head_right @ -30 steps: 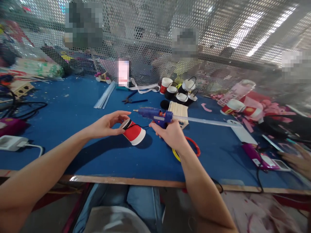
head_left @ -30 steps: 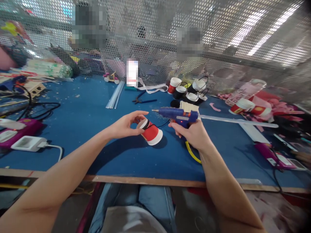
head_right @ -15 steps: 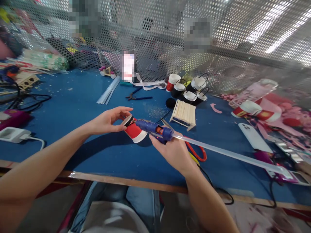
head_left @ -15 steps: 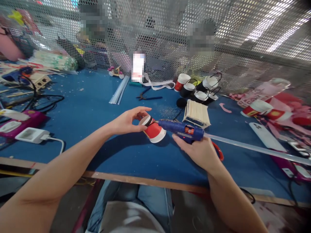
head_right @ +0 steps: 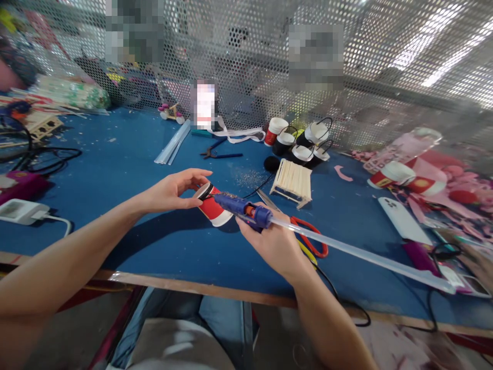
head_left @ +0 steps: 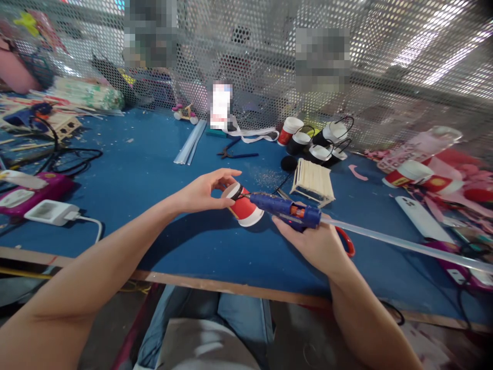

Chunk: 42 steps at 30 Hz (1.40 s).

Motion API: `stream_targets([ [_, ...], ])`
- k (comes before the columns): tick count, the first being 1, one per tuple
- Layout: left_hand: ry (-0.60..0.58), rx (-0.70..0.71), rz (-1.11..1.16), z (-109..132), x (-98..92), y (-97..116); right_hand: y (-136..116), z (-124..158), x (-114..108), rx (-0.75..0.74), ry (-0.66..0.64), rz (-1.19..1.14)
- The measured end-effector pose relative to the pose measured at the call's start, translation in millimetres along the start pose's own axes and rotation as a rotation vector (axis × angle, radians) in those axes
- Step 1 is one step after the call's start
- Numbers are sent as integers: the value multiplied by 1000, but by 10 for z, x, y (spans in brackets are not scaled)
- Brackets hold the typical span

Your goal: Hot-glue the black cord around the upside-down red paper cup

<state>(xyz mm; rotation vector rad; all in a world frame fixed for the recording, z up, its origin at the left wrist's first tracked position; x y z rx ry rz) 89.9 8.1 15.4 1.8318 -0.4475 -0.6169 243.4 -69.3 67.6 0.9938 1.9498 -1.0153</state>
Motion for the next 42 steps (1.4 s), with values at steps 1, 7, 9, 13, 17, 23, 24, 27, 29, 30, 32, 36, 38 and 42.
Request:
stream_targets([
  [1,0,-1,-1,0,0,0,8,2,2,7,-6,-8],
  [7,-1,-11,-4,-2,2,-18,-8,9,18,6,-23,-25],
  [9,0,-8,1,0,3,-18,-6,11,20,12,-25,-6],
  [13,0,3,4,6,-2,-11,-16,12,17,8,-33,7],
  [17,-26,28,12,12,9,7,-40,6,-11,-11,-24,52],
  [23,-29,14,-1,17,-4,0,5,49,13,-94,-52,154],
  [24,-30,14,-3,17,-3,4,7,56,18,-116,-55,175],
  [27,-32,21,-4,18,2,28,6,55,14,-107,-58,158],
  [29,-29,18,-5,19,3,38,-6,41,-5,-52,-49,89],
  [30,-27,13,-5,19,4,40,-12,35,-15,-21,-41,52],
  [32,-27,10,-1,19,6,45,-25,31,-31,19,-28,9],
  [36,-27,21,-3,16,6,48,-11,53,4,32,-41,-18],
  [38,-21,21,-5,14,0,42,12,72,49,30,-65,-33],
  [42,-24,14,5,10,4,35,27,78,54,38,-57,-29],
])
Point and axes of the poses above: each hand's wrist, its own z-axis away from the middle knuckle, its own x-axis out of the palm, y = z × x, the point moved 10 cm from there along -z, towards the middle knuckle, and after that the axes turned 10 degrees about z, right-handed, at the moved point
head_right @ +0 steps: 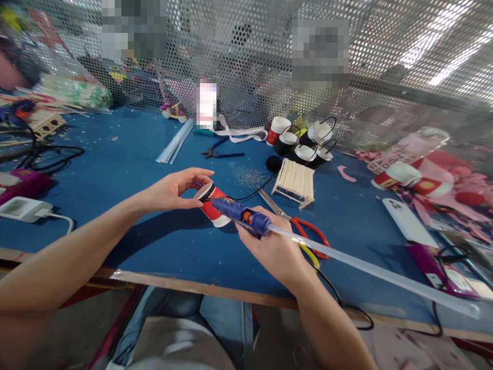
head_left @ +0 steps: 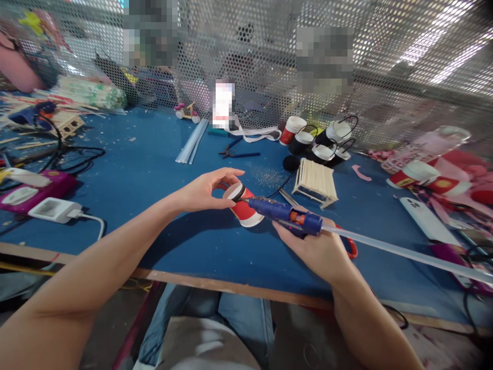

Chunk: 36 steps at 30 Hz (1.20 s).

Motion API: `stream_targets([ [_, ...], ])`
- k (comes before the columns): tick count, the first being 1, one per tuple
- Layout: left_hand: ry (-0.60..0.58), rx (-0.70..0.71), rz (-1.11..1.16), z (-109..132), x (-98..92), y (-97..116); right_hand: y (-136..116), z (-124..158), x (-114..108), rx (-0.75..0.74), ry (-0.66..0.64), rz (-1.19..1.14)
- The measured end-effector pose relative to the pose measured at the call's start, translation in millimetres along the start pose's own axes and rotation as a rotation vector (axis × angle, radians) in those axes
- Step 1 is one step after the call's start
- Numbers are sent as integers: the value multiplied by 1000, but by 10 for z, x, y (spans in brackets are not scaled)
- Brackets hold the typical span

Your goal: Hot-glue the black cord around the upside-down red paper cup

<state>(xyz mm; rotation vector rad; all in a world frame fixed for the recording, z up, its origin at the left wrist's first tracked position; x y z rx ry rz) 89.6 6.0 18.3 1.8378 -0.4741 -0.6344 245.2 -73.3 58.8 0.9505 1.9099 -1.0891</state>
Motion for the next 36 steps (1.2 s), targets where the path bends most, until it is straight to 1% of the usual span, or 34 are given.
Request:
stream_targets([
  [6,-35,6,75,4,18,0,-84,-21,-46,-59,3,43],
  [9,-63,12,109,7,30,-5,-93,-1,-44,-169,5,170],
  [12,-101,32,123,8,51,5,-90,36,-37,-301,42,325],
  [15,-124,34,120,9,61,4,-57,42,-21,-343,66,432],
  [17,-132,39,118,11,65,15,-29,32,-15,-321,59,417],
  [22,-142,30,122,17,75,28,75,35,-17,-184,26,255],
  [27,-149,32,131,18,76,29,101,35,3,-182,9,244],
  [33,-157,34,123,18,81,38,76,39,30,-249,-2,283],
  [36,-154,22,128,18,81,28,97,53,55,-228,-21,257],
])
Point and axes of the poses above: each hand's wrist, its own z-axis away from the middle knuckle, its own x-axis out of the palm, y = z × x, the point moved 10 cm from there along -z, towards the middle knuckle, and after that the axes turned 10 degrees about z, right-handed, at the moved point
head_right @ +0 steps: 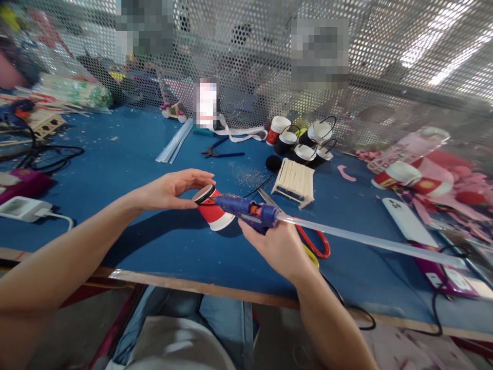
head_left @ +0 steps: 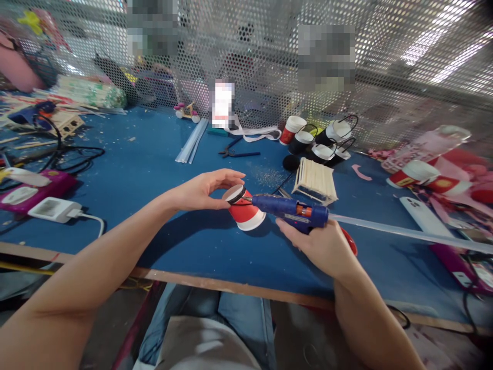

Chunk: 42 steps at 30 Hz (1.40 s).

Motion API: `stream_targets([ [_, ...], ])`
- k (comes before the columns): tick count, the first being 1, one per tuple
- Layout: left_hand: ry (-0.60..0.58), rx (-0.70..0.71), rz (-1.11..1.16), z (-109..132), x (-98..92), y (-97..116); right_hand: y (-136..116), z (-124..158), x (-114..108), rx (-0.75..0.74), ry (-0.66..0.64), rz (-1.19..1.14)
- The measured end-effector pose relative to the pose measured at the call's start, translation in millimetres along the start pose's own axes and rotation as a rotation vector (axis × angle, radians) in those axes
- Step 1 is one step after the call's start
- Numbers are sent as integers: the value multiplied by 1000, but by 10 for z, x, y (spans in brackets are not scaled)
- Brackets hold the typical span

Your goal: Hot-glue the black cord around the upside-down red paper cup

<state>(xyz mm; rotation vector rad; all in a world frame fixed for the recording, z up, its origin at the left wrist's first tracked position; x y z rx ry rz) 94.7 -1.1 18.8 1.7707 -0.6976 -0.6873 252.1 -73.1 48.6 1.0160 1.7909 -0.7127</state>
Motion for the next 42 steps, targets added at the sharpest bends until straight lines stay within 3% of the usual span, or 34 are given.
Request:
stream_targets([
  [10,25,6,3,-6,-23,-11,-123,-102,-153,19,23,-33],
  [19,89,-39,5,-9,-65,-49,-79,-42,-31,274,-31,-279],
  [26,86,-31,-10,-16,-67,-40,-78,-50,-32,245,-38,-248],
  [31,36,-7,0,-16,-32,-26,-46,-66,-110,129,-1,-115],
  [36,9,18,11,-14,-14,-8,97,-47,-49,165,4,-92],
  [42,15,24,9,-11,-22,-9,94,-62,-34,158,-11,-69],
])
Point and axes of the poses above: each hand's wrist, its own z-axis away from the middle knuckle, its own x-axis out of the palm, y = z × x, the point moved 10 cm from there along -z, towards the middle knuckle, and after that the axes turned 10 degrees about z, right-handed, at the moved point
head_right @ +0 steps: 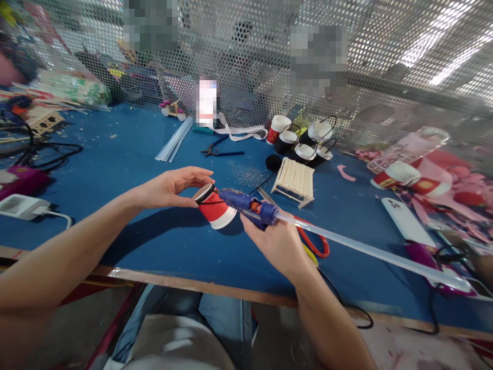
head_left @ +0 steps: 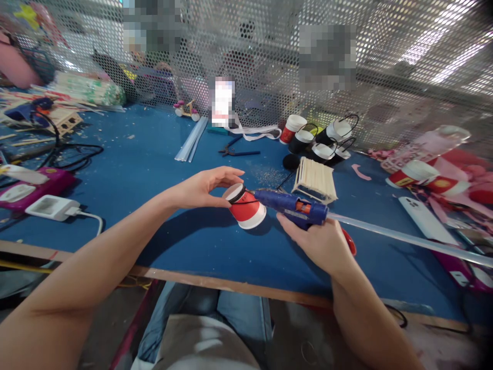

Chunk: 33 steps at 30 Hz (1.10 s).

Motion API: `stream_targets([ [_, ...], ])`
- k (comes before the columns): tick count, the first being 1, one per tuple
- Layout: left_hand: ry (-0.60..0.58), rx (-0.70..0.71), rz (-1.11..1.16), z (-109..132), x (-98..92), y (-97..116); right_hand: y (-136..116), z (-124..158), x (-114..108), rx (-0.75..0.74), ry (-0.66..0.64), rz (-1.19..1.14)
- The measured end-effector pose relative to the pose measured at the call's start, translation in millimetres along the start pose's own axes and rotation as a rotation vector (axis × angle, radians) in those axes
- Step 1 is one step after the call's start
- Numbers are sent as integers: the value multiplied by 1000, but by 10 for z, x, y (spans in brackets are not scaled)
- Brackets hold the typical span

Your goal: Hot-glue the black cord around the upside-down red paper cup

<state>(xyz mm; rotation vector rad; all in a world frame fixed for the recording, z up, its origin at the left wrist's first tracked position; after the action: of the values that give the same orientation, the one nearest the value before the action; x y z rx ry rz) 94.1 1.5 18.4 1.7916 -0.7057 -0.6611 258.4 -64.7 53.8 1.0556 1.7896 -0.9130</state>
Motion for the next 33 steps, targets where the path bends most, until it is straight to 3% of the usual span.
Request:
stream_targets([
  [6,66,-46,-15,-4,-57,-50,-135,3,-65,26,4,-75],
  [11,117,-65,-41,-4,-89,-65,-153,37,15,124,-44,-171],
  [18,130,-71,-65,2,-98,-70,-156,45,36,127,-59,-176],
  [24,58,-43,-33,1,-45,-43,-94,-16,-73,46,-22,-69],
  [33,-10,-21,-13,7,11,-13,73,-23,37,64,-13,-74],
])
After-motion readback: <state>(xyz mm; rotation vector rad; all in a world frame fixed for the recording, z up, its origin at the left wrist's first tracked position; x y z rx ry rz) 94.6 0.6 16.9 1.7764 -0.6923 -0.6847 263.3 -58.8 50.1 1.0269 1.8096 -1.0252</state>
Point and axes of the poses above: each hand's wrist, its own z-axis away from the middle knuckle, its own x-axis out of the palm, y = z × x, the point moved 10 cm from there along -z, towards the middle knuckle, and after that the axes turned 10 degrees about z, right-handed, at the moved point
